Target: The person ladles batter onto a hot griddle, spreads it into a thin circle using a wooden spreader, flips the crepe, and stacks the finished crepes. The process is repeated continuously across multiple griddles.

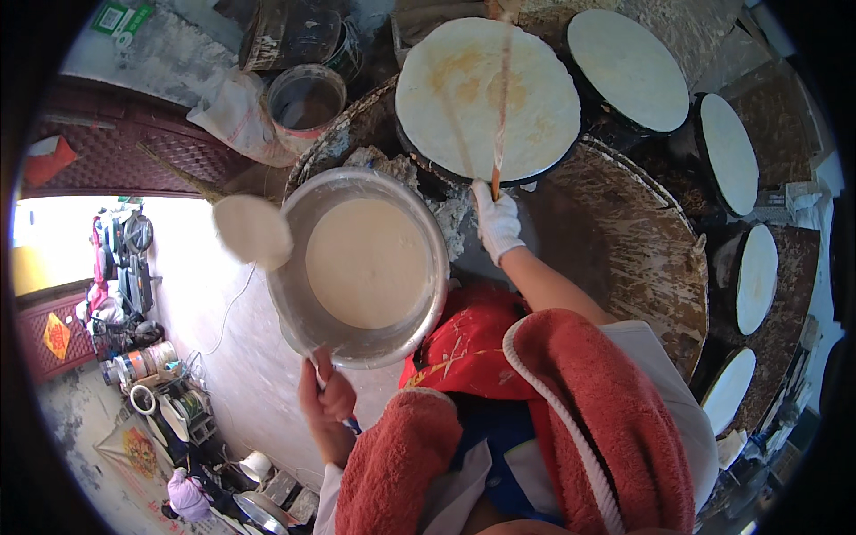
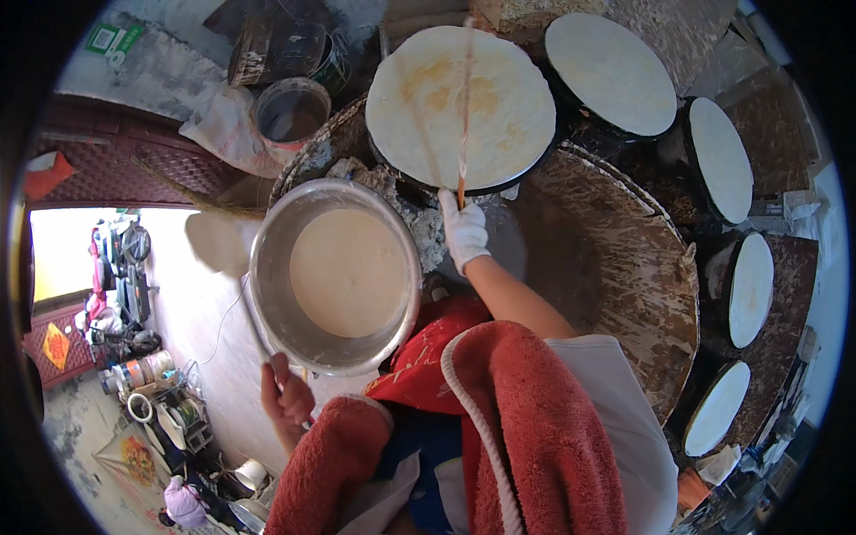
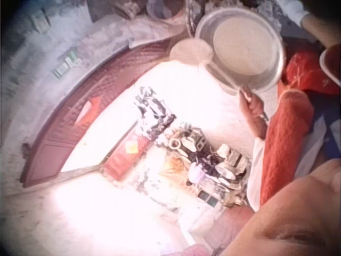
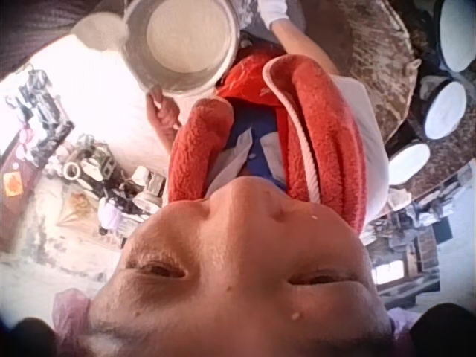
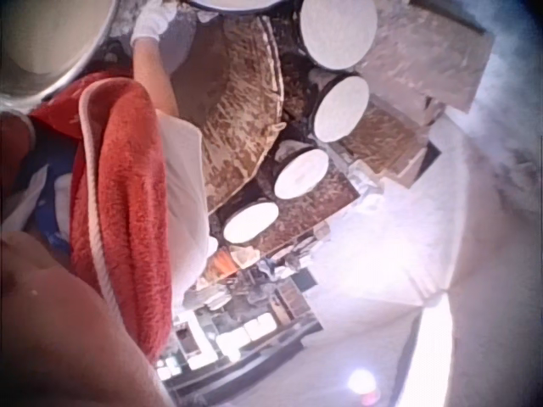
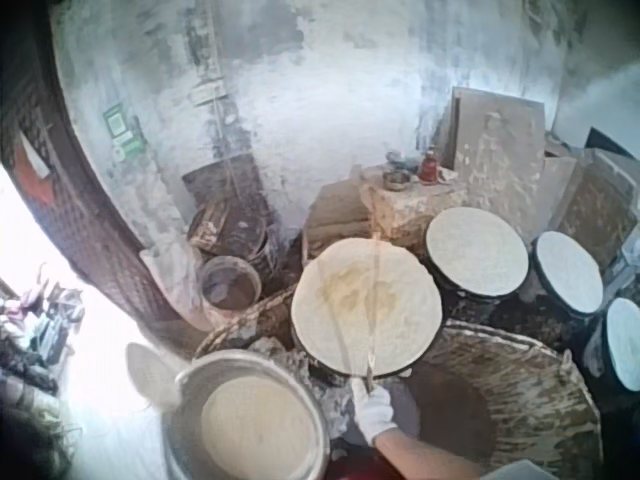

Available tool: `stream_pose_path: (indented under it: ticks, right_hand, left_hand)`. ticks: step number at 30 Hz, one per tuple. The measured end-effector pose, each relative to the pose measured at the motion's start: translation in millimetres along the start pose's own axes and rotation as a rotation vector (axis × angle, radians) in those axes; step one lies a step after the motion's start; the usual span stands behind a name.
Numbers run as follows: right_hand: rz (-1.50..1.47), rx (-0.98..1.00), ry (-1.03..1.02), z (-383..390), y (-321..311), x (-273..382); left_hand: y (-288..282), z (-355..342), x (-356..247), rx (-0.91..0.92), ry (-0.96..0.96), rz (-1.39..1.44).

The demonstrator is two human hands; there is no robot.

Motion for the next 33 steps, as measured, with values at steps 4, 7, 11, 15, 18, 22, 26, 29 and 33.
stream_pose_path:
  ticks: [4, 7, 11, 15, 18, 22, 26, 29, 33]
  right_hand:
    - [-0.428, -0.050, 0.279, -2, 24, 2]
    - [-0.601, -0.115, 0.330, -10, 24, -6]
    - [-0.407, -0.077, 0.228, -33, -23, -2]
    - [-0.217, -0.229, 0.014, -79, -126, 59]
    - [0.285, -0.425, -0.112, -101, -166, 120]
    - [0.687, -0.121, -0.513, -64, -64, 146]
    - [0.740, 0.054, -0.635, -17, 34, 151]
    - [0.815, 0.026, -0.662, -5, 80, 161]
    - [0.892, 0.004, -0.692, -10, 109, 170]
  left_hand:
    - [-1, 10, -22, -0.356, -0.030, -0.631]
    - [0, -16, 0, -0.316, -0.220, -0.030]
    - [-8, -44, 32, -0.303, -0.313, 0.503]
    - [-17, -44, 39, -0.304, -0.302, 0.502]
    - [-21, -39, 35, -0.330, -0.294, 0.432]
    - [-29, -39, 29, -0.372, -0.278, 0.310]
    - [-35, -40, 27, -0.379, -0.275, 0.286]
    - [-38, -39, 25, -0.396, -0.275, 0.274]
    - [-44, -36, 23, -0.441, -0.281, 0.244]
Point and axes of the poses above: each hand's wrist, its own z-axis away from the middle knuckle, its own y-axis out of the palm, x = y × z, the point moved 7 cm from there along -z, towards the middle knuckle, and after that the axes turned 3 degrees about y, right-handed, at the moved point
